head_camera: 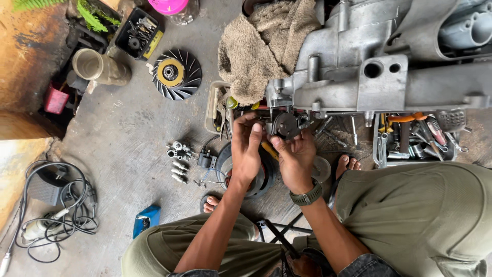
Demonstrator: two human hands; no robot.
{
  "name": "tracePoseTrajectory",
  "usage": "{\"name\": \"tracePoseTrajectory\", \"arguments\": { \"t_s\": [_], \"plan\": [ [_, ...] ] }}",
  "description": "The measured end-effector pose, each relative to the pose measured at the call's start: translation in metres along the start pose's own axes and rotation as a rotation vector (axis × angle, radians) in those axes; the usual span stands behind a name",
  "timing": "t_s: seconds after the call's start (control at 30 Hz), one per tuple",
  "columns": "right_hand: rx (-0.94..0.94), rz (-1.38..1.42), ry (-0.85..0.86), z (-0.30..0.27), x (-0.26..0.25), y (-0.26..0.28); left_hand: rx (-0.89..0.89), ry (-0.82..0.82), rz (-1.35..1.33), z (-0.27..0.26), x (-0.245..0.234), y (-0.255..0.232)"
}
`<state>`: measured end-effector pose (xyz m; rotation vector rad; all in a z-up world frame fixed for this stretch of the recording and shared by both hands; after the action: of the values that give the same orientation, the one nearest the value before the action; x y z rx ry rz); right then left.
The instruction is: The person sits on the floor and works on a motorcycle engine, handling a metal casing and small parts. They pick up a bolt, attach it to the casing, and fit the assembly onto the engine. They then retrieve a bolt from a container and continue securing the part to the engine.
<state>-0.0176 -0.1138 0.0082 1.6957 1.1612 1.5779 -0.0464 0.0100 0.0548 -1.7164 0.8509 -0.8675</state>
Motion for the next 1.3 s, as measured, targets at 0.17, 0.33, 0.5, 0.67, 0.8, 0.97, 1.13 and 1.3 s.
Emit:
{"name": "tracePoseTrajectory", "arguments": {
  "t_s": [0.17, 0.33, 0.5, 0.67, 0.8, 0.97, 1.13, 1.3],
  "plan": [
    [-0.019, 0.023, -0.024, 0.001, -0.01, -0.015, 0.2, -0.005, 0.139, -0.01, 0.004, -0.024],
    [-0.057, -0.005, -0.022, -0.001, 0.004, -0.004, 0.266, 0.002, 0.226, -0.01, 0.006, -0.037],
    [-0.126, -0.087, -0.04, -0.003, -0.001, -0.016, 0.362, 0.049, 0.417, -0.012, 0.006, -0.059],
    [-0.196, -0.224, -0.031, -0.002, -0.004, -0.023, 0.339, 0.096, 0.468, -0.008, 0.004, -0.058],
    [-0.189, -0.2, 0.0, 0.0, -0.012, -0.034, 0.477, -0.089, 0.607, 0.004, 0.008, -0.073],
    [-0.159, -0.107, 0.015, -0.008, 0.028, 0.014, 0.779, -0.286, 0.809, 0.062, 0.026, -0.162],
    [-0.072, -0.133, -0.052, -0.006, 0.029, 0.019, 0.531, 0.032, 1.075, 0.153, 0.062, -0.161],
    [-0.069, -0.171, -0.125, -0.006, 0.028, 0.007, 0.4, 0.084, 1.148, 0.171, 0.068, -0.149]
  ]
}}
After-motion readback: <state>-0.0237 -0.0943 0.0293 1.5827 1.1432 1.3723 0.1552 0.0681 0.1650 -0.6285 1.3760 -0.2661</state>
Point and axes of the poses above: each hand's wrist, its own z-axis towards the middle knuckle, its own x-axis out of the palm, y = z × x, the point moved 2 cm from there along z, towards the middle knuckle, and after that the axes turned 1 degree about y, right-handed, at the moved point
